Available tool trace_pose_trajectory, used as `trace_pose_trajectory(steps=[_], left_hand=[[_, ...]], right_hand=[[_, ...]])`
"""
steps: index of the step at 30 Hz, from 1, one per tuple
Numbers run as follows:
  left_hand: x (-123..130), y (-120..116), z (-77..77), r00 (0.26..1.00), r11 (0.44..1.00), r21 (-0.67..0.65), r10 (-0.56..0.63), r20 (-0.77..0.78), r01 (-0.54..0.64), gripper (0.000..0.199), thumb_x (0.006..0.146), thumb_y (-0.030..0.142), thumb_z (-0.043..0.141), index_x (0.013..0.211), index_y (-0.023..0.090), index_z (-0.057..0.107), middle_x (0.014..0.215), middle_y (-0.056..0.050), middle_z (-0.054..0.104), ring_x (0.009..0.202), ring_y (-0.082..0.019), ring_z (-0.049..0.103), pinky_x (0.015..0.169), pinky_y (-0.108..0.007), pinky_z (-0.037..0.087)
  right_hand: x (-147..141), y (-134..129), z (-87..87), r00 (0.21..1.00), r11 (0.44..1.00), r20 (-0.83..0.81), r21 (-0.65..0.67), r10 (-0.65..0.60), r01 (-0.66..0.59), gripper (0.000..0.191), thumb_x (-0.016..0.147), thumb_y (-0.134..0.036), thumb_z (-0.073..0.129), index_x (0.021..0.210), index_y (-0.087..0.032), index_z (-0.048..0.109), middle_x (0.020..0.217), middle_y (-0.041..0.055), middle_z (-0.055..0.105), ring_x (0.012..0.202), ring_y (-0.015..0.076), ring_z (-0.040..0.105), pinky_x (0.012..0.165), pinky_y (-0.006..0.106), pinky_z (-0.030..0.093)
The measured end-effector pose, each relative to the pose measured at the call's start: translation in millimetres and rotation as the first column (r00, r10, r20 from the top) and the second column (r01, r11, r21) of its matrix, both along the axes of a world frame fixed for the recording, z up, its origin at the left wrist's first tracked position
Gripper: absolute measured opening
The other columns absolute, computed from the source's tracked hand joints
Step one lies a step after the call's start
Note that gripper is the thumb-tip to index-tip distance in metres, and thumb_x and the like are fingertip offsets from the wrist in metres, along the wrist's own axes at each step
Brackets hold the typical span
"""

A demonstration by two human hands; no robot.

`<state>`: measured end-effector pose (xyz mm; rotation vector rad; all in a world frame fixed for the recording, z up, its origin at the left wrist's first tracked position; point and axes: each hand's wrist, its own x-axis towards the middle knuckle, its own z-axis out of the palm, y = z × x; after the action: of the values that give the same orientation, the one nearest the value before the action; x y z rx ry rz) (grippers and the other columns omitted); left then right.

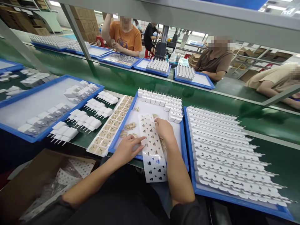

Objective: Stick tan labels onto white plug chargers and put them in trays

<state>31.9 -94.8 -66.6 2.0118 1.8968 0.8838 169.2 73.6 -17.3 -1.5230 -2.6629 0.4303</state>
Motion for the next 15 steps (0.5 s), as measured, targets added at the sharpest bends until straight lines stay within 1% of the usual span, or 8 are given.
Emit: trace_pose_trajectory(steps=[2, 4, 7, 9, 11, 13, 14, 15], left_hand=[[3.3, 6.8, -3.1, 1.000, 1.000, -0.006, 0.015, 0.020, -0.014, 0.039, 0.092, 0.038, 0.057, 0.126, 0.020, 0.063, 0.094, -0.007, 0.073, 0.093, -0.026, 0.057, 0.085, -0.044, 0.049], [2.4, 10.7, -5.2, 0.997, 0.999, 0.033, 0.031, 0.067, -0.033, 0.034, 0.091, 0.036, 0.060, 0.119, 0.020, 0.067, 0.103, -0.008, 0.073, 0.096, -0.027, 0.059, 0.088, -0.045, 0.051], [-4.9, 11.7, -2.5, 0.979, 0.987, 0.148, 0.031, 0.200, -0.062, 0.029, 0.090, 0.032, 0.061, 0.115, 0.020, 0.070, 0.116, -0.009, 0.069, 0.105, -0.026, 0.062, 0.094, -0.045, 0.052], [-14.9, 8.4, 4.0, 0.944, 0.973, 0.201, 0.044, 0.326, -0.115, 0.029, 0.089, 0.032, 0.062, 0.115, 0.021, 0.069, 0.121, -0.009, 0.067, 0.106, -0.023, 0.064, 0.095, -0.042, 0.054], [-30.7, 0.4, 12.5, 0.883, 0.957, 0.200, 0.099, 0.459, -0.211, 0.029, 0.088, 0.032, 0.062, 0.115, 0.022, 0.070, 0.124, -0.008, 0.065, 0.102, -0.021, 0.066, 0.090, -0.037, 0.058], [-53.4, -13.5, 19.9, 0.804, 0.920, 0.180, 0.193, 0.563, -0.347, 0.029, 0.086, 0.034, 0.065, 0.112, 0.022, 0.070, 0.124, -0.006, 0.064, 0.098, -0.018, 0.067, 0.082, -0.032, 0.061], [-67.5, -23.1, 22.3, 0.764, 0.885, 0.181, 0.248, 0.596, -0.429, 0.030, 0.084, 0.035, 0.067, 0.110, 0.022, 0.071, 0.124, -0.006, 0.064, 0.097, -0.018, 0.066, 0.078, -0.030, 0.061], [-83.6, -34.4, 23.5, 0.723, 0.833, 0.192, 0.307, 0.618, -0.518, 0.030, 0.081, 0.035, 0.069, 0.108, 0.021, 0.071, 0.122, -0.006, 0.064, 0.095, -0.017, 0.066, 0.076, -0.029, 0.061]], right_hand=[[-0.3, 1.0, -2.0, 1.000, 1.000, -0.021, -0.023, 0.017, -0.018, 0.036, 0.095, -0.021, 0.036, 0.116, -0.020, 0.065, 0.111, 0.0097, 0.073, 0.103, 0.0241, 0.065, 0.087, 0.032, 0.046], [0.0, 1.3, -1.9, 0.996, 0.999, -0.085, -0.032, 0.025, -0.028, 0.036, 0.094, -0.021, 0.036, 0.116, -0.020, 0.066, 0.113, 0.0089, 0.072, 0.103, 0.0234, 0.065, 0.088, 0.032, 0.046], [1.8, 1.5, 0.8, 0.975, 0.999, -0.220, -0.036, 0.017, -0.026, 0.037, 0.094, -0.020, 0.035, 0.115, -0.020, 0.065, 0.109, 0.0070, 0.073, 0.098, 0.0217, 0.066, 0.084, 0.030, 0.047], [3.5, 2.0, 2.8, 0.962, 0.999, -0.271, -0.036, 0.008, -0.018, 0.036, 0.094, -0.020, 0.035, 0.114, -0.020, 0.066, 0.106, 0.0060, 0.073, 0.094, 0.0207, 0.066, 0.082, 0.029, 0.047], [5.2, 2.6, 4.0, 0.961, 1.000, -0.277, -0.020, -0.009, 0.004, 0.035, 0.093, -0.020, 0.037, 0.113, -0.020, 0.065, 0.105, 0.0063, 0.073, 0.091, 0.0206, 0.066, 0.079, 0.029, 0.047], [6.1, 3.0, 4.3, 0.963, 1.000, -0.270, 0.002, -0.024, 0.026, 0.035, 0.093, -0.020, 0.037, 0.114, -0.021, 0.065, 0.106, 0.0071, 0.074, 0.089, 0.0210, 0.066, 0.077, 0.030, 0.047], [6.2, 3.0, 4.1, 0.963, 1.000, -0.270, 0.012, -0.024, 0.028, 0.035, 0.093, -0.021, 0.037, 0.115, -0.021, 0.065, 0.106, 0.0074, 0.074, 0.089, 0.0212, 0.066, 0.077, 0.030, 0.047], [6.0, 2.9, 3.8, 0.963, 0.999, -0.270, 0.022, -0.019, 0.026, 0.035, 0.092, -0.021, 0.038, 0.115, -0.021, 0.065, 0.106, 0.0075, 0.074, 0.089, 0.0213, 0.066, 0.078, 0.030, 0.048]])
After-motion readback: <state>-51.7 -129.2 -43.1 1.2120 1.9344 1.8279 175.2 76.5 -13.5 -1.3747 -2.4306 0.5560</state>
